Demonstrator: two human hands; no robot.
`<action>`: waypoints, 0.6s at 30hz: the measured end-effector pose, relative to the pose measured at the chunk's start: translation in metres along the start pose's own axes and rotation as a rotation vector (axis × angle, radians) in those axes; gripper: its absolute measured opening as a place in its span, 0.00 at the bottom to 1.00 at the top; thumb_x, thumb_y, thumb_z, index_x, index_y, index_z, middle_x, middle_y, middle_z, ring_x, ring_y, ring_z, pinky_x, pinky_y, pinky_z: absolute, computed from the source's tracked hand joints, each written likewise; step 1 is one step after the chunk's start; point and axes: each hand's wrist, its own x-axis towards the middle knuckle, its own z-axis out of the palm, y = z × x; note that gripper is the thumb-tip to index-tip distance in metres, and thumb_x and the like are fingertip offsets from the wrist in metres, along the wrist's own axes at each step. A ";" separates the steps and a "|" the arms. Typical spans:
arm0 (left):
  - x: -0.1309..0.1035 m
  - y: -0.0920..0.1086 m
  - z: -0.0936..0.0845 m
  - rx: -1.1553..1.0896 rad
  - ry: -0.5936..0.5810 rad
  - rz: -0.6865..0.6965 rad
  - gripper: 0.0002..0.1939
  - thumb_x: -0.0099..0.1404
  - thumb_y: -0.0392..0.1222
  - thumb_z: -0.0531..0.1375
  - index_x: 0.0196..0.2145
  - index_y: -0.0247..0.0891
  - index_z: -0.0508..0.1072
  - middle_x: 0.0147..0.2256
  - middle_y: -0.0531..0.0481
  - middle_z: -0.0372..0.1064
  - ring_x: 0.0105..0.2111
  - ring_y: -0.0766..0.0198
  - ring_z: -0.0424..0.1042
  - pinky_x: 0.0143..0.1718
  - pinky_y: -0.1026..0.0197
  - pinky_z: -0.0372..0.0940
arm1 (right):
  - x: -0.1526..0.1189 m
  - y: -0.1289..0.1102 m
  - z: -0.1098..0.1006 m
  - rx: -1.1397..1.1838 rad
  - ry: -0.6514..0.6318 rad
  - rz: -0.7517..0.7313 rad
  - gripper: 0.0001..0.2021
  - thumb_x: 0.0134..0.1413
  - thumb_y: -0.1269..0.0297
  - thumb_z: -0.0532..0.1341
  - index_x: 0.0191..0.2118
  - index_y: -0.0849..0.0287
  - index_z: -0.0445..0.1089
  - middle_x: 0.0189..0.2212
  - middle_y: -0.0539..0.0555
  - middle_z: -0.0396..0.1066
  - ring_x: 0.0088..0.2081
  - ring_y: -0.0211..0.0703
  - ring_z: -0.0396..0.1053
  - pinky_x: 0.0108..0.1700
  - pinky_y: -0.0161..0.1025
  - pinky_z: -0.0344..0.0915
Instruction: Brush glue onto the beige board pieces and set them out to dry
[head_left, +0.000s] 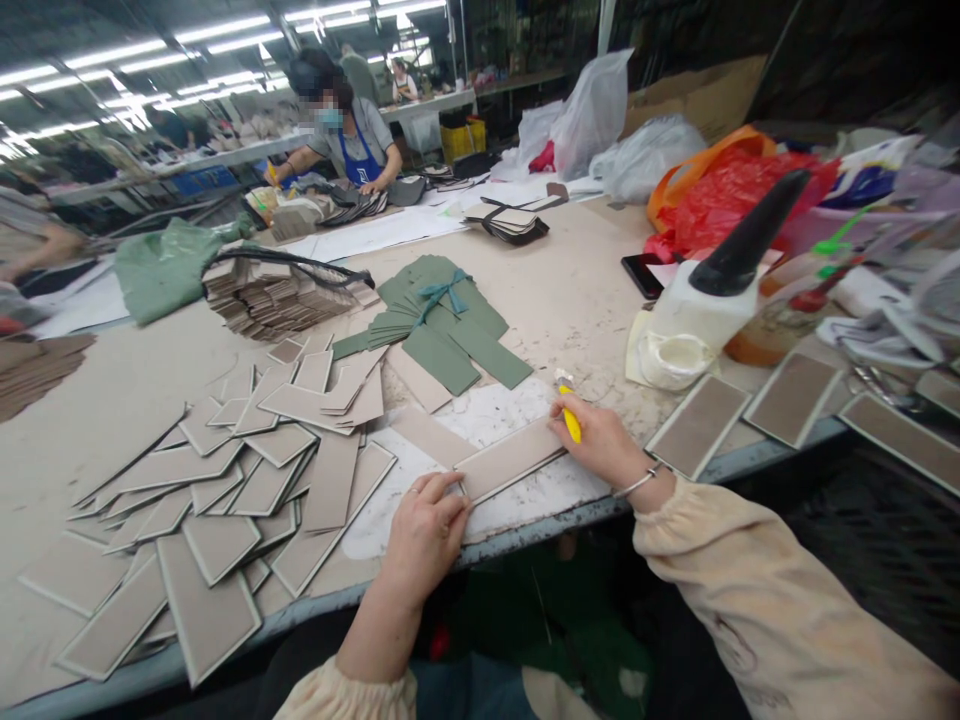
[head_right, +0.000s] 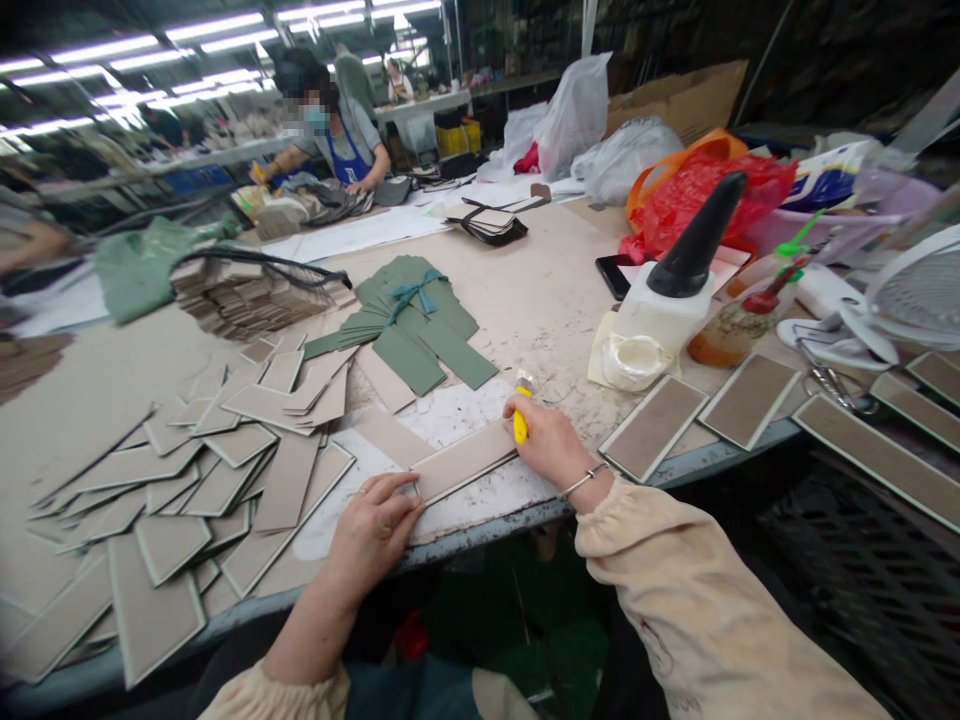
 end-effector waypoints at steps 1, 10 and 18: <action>-0.001 0.000 0.001 0.006 0.003 -0.003 0.08 0.64 0.36 0.58 0.28 0.40 0.75 0.47 0.46 0.71 0.46 0.55 0.67 0.47 0.50 0.68 | 0.000 0.000 0.000 0.002 0.005 0.004 0.04 0.56 0.65 0.57 0.37 0.54 0.67 0.28 0.51 0.73 0.28 0.45 0.72 0.31 0.36 0.59; -0.002 0.001 0.001 0.017 0.031 -0.024 0.07 0.64 0.37 0.58 0.29 0.41 0.75 0.48 0.45 0.68 0.46 0.55 0.67 0.45 0.51 0.68 | 0.000 -0.001 -0.002 0.018 0.018 -0.002 0.04 0.55 0.65 0.57 0.36 0.54 0.67 0.29 0.52 0.74 0.29 0.46 0.72 0.31 0.37 0.59; -0.003 0.002 0.000 0.022 0.015 -0.032 0.09 0.65 0.38 0.57 0.28 0.40 0.75 0.43 0.45 0.69 0.42 0.57 0.68 0.43 0.53 0.68 | 0.001 -0.001 0.000 0.014 0.032 -0.001 0.04 0.54 0.65 0.56 0.36 0.53 0.67 0.27 0.51 0.73 0.26 0.45 0.70 0.29 0.37 0.58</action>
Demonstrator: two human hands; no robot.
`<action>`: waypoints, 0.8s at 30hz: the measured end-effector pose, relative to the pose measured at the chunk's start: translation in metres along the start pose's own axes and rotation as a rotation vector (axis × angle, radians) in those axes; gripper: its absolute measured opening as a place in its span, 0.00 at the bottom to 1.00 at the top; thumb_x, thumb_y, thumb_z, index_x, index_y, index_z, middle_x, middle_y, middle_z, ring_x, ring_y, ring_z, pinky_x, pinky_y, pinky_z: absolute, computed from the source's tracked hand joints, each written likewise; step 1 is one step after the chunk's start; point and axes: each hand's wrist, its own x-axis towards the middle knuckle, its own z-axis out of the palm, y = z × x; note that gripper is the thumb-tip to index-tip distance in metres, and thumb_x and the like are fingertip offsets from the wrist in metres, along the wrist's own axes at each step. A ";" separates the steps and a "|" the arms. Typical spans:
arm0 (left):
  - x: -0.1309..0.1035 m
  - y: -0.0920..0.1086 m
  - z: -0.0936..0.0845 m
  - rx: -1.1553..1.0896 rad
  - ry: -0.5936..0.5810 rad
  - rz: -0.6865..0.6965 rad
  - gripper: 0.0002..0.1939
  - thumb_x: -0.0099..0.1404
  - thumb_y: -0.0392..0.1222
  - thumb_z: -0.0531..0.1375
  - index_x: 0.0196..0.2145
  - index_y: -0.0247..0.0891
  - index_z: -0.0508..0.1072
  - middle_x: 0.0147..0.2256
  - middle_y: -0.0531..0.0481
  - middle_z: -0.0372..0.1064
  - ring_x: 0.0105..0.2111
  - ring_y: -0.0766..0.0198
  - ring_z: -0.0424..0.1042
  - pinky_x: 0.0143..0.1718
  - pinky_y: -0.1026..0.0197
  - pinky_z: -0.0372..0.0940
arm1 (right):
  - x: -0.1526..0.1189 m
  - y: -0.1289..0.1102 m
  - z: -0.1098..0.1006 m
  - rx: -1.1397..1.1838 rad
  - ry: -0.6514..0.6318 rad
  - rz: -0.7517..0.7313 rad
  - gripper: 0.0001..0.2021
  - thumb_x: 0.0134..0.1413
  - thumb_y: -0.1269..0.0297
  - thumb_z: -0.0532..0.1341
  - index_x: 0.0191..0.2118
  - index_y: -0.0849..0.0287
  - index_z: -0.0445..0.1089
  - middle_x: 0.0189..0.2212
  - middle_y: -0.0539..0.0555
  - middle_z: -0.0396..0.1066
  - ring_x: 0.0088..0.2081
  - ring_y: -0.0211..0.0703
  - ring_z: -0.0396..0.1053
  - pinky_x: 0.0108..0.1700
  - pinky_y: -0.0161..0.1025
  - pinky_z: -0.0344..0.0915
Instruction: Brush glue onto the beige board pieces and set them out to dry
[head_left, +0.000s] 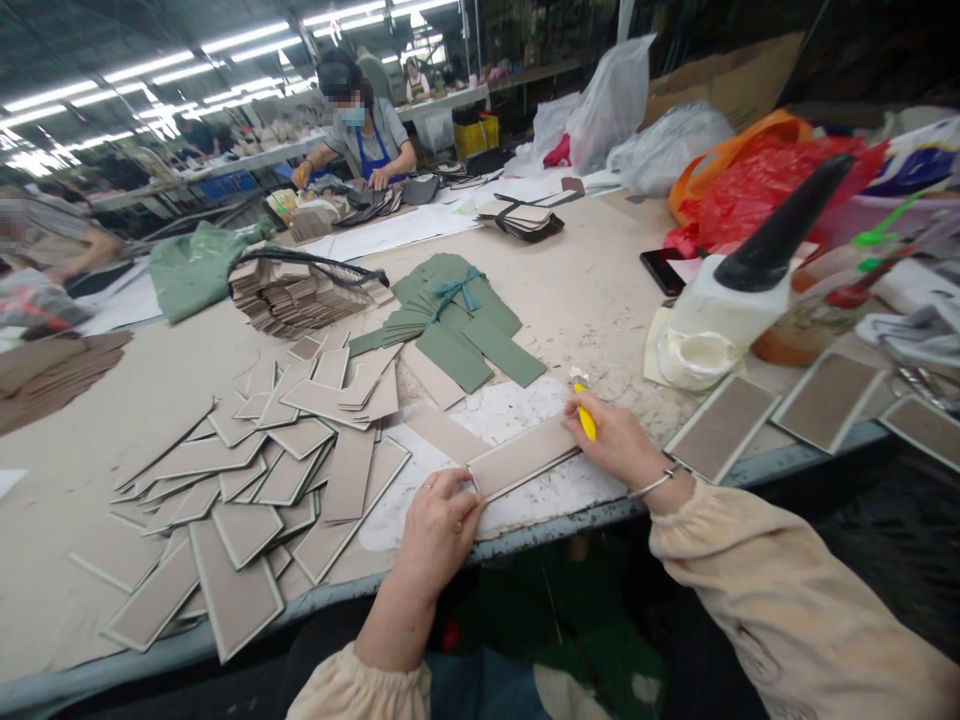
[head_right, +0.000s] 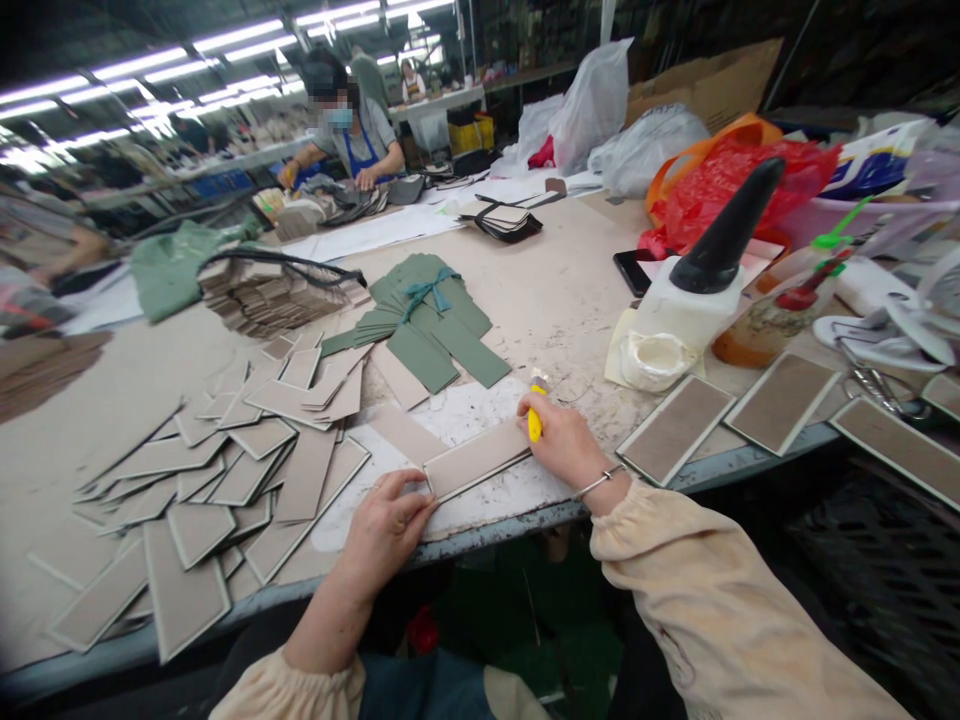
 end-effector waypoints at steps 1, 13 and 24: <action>0.000 0.000 0.000 0.000 -0.004 -0.001 0.09 0.65 0.38 0.57 0.28 0.40 0.75 0.42 0.45 0.69 0.42 0.57 0.68 0.42 0.53 0.68 | 0.000 0.000 0.000 -0.002 -0.003 0.005 0.04 0.54 0.65 0.56 0.36 0.53 0.67 0.27 0.51 0.73 0.26 0.45 0.70 0.29 0.37 0.58; 0.002 0.000 0.000 -0.018 -0.007 0.014 0.09 0.65 0.36 0.57 0.29 0.40 0.76 0.38 0.46 0.70 0.38 0.59 0.68 0.40 0.55 0.67 | 0.001 0.000 0.000 0.009 0.001 0.011 0.04 0.54 0.64 0.56 0.36 0.53 0.67 0.27 0.50 0.72 0.26 0.44 0.70 0.29 0.36 0.58; 0.002 0.001 -0.001 -0.042 -0.010 -0.011 0.10 0.65 0.37 0.57 0.29 0.40 0.76 0.38 0.46 0.71 0.38 0.59 0.68 0.40 0.55 0.66 | 0.001 0.001 0.001 0.015 0.004 0.014 0.04 0.55 0.64 0.56 0.36 0.53 0.67 0.26 0.50 0.71 0.26 0.45 0.70 0.30 0.37 0.58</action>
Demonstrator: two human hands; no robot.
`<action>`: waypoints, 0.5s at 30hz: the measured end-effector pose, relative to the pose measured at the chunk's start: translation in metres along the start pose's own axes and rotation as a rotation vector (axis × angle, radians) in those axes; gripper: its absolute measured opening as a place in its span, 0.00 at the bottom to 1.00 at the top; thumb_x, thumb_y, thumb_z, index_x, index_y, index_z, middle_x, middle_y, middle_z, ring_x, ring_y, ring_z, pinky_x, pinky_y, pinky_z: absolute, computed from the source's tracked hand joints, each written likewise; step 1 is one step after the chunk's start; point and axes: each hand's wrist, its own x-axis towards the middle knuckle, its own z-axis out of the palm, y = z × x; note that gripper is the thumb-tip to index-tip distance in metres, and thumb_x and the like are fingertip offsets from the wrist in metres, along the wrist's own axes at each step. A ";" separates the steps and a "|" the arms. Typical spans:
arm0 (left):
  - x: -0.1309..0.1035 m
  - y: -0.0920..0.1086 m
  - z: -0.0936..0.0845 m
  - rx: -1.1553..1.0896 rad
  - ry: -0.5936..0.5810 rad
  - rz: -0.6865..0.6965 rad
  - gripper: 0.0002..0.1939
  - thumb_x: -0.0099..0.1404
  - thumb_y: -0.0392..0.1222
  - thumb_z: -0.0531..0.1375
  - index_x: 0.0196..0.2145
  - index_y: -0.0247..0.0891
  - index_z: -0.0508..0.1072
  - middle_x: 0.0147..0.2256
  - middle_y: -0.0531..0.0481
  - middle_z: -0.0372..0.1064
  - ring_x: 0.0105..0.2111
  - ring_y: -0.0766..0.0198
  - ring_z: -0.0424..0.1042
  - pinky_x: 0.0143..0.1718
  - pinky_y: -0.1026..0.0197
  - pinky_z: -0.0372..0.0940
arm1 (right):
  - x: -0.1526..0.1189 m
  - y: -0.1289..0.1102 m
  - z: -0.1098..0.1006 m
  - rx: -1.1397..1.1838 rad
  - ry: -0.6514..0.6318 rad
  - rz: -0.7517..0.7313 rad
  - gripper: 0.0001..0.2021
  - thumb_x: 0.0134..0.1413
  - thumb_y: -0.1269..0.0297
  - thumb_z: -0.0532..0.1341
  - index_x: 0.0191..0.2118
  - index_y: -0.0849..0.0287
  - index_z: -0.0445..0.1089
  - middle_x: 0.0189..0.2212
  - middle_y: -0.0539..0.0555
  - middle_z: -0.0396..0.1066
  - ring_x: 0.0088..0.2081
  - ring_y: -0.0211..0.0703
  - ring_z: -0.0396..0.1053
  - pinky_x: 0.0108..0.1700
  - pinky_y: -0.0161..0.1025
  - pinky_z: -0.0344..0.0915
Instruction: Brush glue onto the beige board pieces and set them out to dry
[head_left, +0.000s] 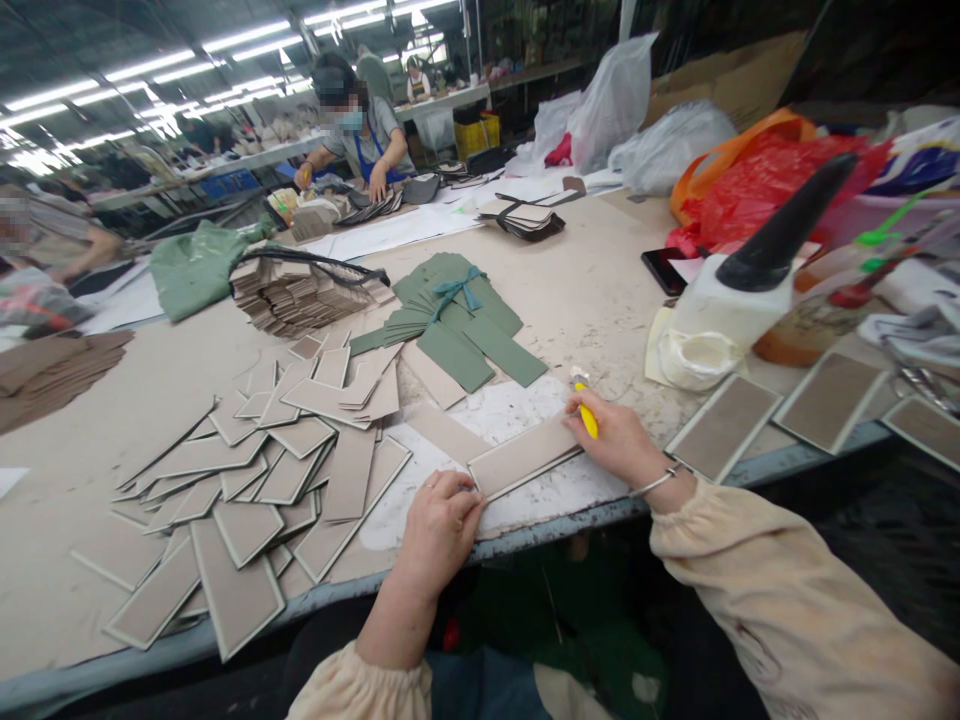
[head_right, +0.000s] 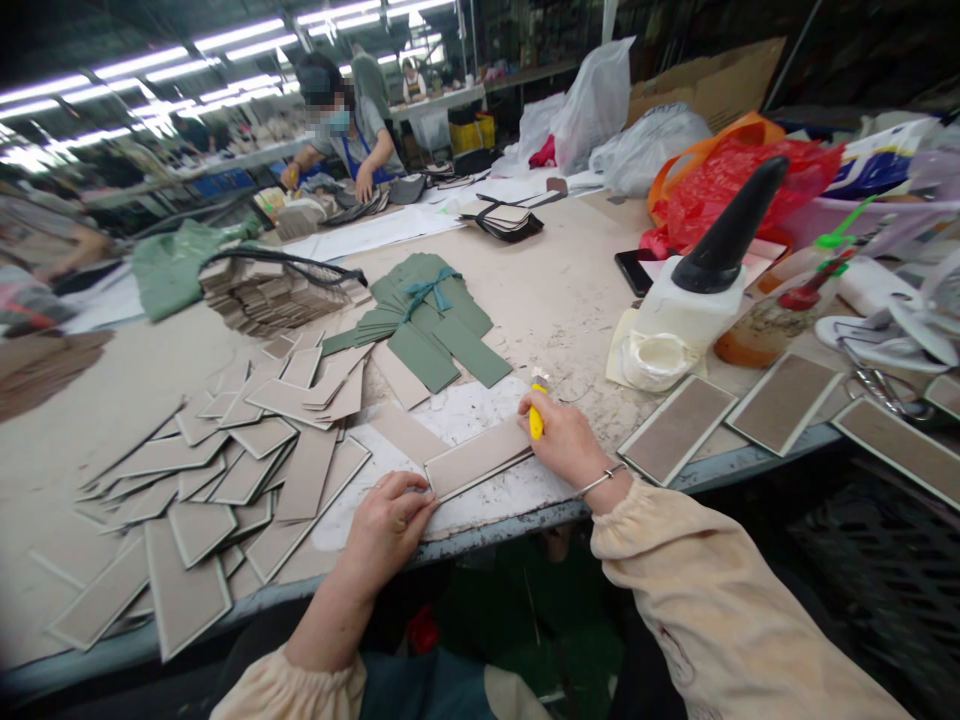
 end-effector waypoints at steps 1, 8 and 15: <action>0.000 0.000 0.000 -0.002 -0.002 -0.002 0.10 0.65 0.37 0.57 0.29 0.40 0.76 0.38 0.46 0.71 0.38 0.59 0.68 0.41 0.55 0.66 | 0.000 0.000 0.000 -0.002 0.000 0.003 0.04 0.55 0.63 0.56 0.36 0.53 0.67 0.26 0.50 0.71 0.26 0.45 0.70 0.30 0.37 0.58; -0.001 -0.001 0.001 -0.004 -0.006 -0.006 0.10 0.65 0.37 0.56 0.29 0.40 0.75 0.38 0.46 0.71 0.38 0.59 0.68 0.41 0.55 0.66 | 0.000 -0.001 -0.002 0.002 0.005 0.007 0.04 0.54 0.64 0.57 0.36 0.54 0.66 0.25 0.50 0.71 0.25 0.44 0.70 0.29 0.36 0.57; 0.000 0.000 0.001 -0.010 -0.019 -0.009 0.10 0.66 0.37 0.56 0.29 0.39 0.75 0.37 0.46 0.71 0.38 0.59 0.68 0.42 0.54 0.65 | 0.000 0.000 -0.001 0.004 0.000 0.001 0.04 0.54 0.65 0.57 0.36 0.54 0.66 0.26 0.50 0.71 0.25 0.43 0.69 0.30 0.35 0.57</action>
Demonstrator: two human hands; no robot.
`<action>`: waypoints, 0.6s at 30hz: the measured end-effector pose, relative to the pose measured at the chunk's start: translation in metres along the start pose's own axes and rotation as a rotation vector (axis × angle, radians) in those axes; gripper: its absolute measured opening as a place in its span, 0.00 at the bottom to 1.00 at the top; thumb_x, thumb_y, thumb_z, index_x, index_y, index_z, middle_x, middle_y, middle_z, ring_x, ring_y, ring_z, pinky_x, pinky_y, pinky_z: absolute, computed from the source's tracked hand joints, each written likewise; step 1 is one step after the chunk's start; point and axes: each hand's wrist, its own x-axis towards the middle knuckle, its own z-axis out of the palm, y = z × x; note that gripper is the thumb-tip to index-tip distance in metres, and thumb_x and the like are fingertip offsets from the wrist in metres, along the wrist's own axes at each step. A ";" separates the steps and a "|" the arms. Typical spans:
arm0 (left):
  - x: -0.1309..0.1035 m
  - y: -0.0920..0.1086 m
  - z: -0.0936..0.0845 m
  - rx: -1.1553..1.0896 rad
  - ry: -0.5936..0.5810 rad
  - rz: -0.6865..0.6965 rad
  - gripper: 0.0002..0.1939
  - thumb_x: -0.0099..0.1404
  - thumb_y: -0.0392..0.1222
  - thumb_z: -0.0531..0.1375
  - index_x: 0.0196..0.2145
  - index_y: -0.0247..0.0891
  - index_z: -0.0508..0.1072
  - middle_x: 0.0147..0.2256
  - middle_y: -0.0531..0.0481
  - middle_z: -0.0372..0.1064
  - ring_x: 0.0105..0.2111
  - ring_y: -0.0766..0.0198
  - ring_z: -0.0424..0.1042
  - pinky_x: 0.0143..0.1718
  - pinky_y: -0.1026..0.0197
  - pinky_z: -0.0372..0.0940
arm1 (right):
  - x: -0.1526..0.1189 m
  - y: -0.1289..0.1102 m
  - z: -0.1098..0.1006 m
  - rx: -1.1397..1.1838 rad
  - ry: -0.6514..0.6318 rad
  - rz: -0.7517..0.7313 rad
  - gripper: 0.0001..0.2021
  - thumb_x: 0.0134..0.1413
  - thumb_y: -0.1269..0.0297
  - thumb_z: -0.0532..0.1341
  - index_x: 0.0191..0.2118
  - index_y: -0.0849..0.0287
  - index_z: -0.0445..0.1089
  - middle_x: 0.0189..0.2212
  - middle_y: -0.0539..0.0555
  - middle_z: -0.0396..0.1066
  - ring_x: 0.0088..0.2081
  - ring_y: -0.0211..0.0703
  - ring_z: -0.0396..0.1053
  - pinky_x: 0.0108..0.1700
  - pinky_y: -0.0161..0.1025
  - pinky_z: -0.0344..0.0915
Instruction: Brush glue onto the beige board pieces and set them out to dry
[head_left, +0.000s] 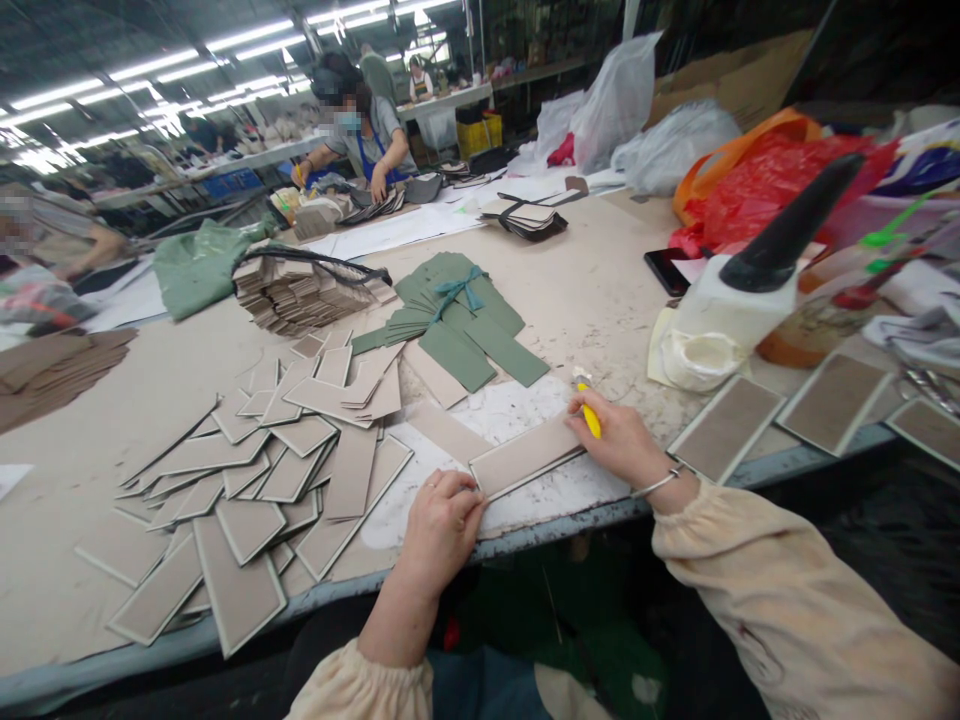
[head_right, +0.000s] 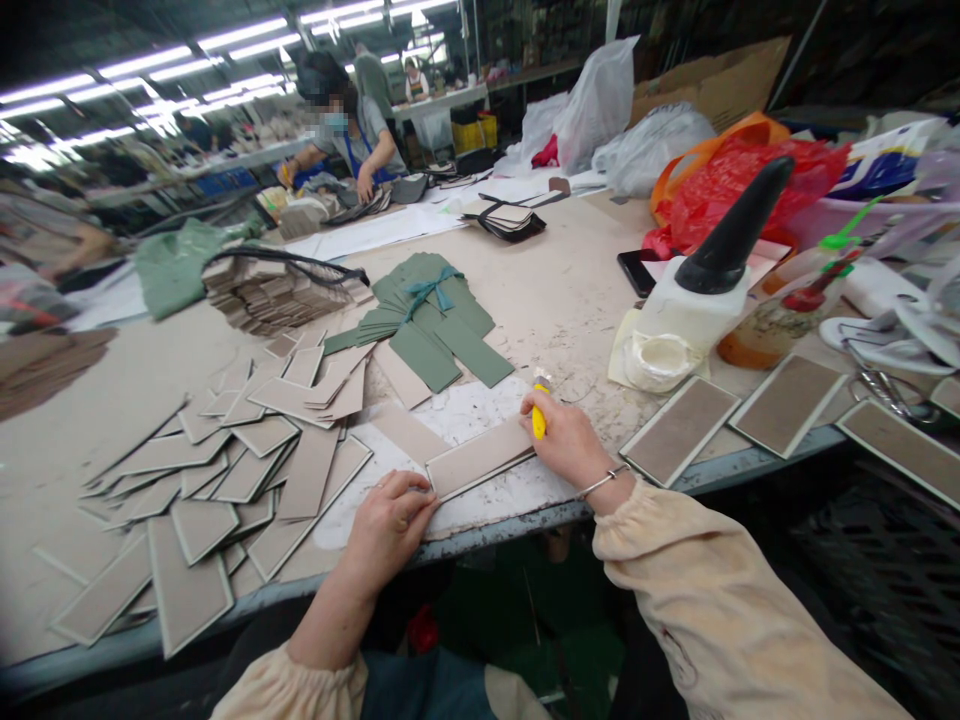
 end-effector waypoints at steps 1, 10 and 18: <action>0.000 0.000 0.000 0.001 -0.002 0.001 0.10 0.66 0.37 0.56 0.29 0.39 0.75 0.37 0.46 0.71 0.38 0.59 0.68 0.42 0.54 0.65 | 0.000 0.000 0.000 0.001 0.000 0.004 0.04 0.54 0.65 0.57 0.36 0.54 0.66 0.25 0.50 0.71 0.25 0.43 0.69 0.29 0.35 0.56; 0.001 0.001 -0.002 0.019 0.001 0.019 0.10 0.66 0.37 0.56 0.29 0.40 0.75 0.43 0.48 0.72 0.43 0.58 0.68 0.50 0.48 0.63 | 0.001 -0.001 0.000 0.002 -0.029 0.030 0.05 0.54 0.64 0.57 0.37 0.55 0.67 0.26 0.50 0.71 0.26 0.43 0.69 0.31 0.36 0.58; 0.002 0.004 -0.004 0.045 -0.039 -0.013 0.09 0.65 0.37 0.56 0.29 0.41 0.74 0.45 0.52 0.74 0.46 0.57 0.69 0.55 0.43 0.59 | -0.001 0.004 0.006 -0.031 -0.020 0.008 0.04 0.54 0.65 0.57 0.37 0.55 0.67 0.28 0.50 0.72 0.29 0.43 0.71 0.32 0.35 0.58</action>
